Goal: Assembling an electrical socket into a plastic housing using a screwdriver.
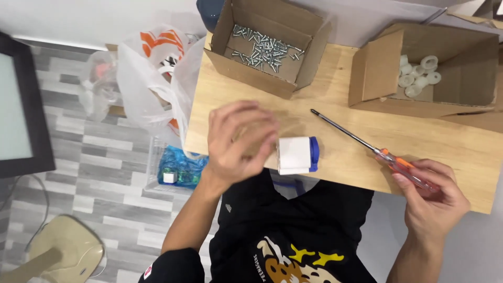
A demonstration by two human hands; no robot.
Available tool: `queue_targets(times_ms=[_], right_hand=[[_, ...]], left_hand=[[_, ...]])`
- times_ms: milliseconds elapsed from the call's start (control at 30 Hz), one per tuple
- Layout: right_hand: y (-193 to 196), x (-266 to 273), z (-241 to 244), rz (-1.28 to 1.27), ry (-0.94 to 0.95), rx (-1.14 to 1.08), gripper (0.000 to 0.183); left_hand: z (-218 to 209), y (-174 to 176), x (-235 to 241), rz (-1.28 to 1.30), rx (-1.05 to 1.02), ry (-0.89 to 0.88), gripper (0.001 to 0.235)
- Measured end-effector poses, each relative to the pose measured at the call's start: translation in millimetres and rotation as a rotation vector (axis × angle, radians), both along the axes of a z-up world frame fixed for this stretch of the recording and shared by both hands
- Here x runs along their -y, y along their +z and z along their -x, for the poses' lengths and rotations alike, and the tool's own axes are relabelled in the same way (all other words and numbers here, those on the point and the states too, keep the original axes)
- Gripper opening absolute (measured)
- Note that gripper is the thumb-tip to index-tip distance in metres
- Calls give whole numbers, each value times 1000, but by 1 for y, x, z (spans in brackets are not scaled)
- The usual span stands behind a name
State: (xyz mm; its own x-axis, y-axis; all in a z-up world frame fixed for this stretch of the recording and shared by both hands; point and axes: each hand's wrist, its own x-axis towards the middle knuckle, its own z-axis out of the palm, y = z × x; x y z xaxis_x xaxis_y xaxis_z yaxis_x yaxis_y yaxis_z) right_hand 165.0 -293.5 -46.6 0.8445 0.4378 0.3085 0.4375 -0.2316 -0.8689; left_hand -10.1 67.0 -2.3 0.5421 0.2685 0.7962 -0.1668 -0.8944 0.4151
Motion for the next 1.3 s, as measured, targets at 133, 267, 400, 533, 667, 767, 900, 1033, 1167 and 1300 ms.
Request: queue_targets(times_ms=[133,267,400,533,667,767,900,1033,1167,1300], right_hand=[[8,-27,5,116,35,137,29],[8,-48,10,255,45,230,29],[5,-57,13,323,53,351,28],[12,-63,13,366,57,382,27],[25,-64,15,468,69,493,28],[45,-73,22,430,185,500,47],[53,-86,33,380,466,284,100],[46,-100,32,429,544,325,99],[41,-103,26,316,562,276,82],[44,-103,21,240,556,255,69]], left_hand=[[5,-7,2,34,13,-79,13],[4,-27,8,26,-131,-180,40],[4,-19,12,44,-335,-243,59],[1,-25,10,17,-408,-286,70],[-5,-26,12,53,-492,-366,68],[-13,-25,12,113,-525,-482,72],[-20,-23,17,179,-576,-637,82],[-18,-21,22,251,-558,-653,83],[-15,-22,31,300,-510,-620,80],[-16,-24,38,318,-504,-578,81]])
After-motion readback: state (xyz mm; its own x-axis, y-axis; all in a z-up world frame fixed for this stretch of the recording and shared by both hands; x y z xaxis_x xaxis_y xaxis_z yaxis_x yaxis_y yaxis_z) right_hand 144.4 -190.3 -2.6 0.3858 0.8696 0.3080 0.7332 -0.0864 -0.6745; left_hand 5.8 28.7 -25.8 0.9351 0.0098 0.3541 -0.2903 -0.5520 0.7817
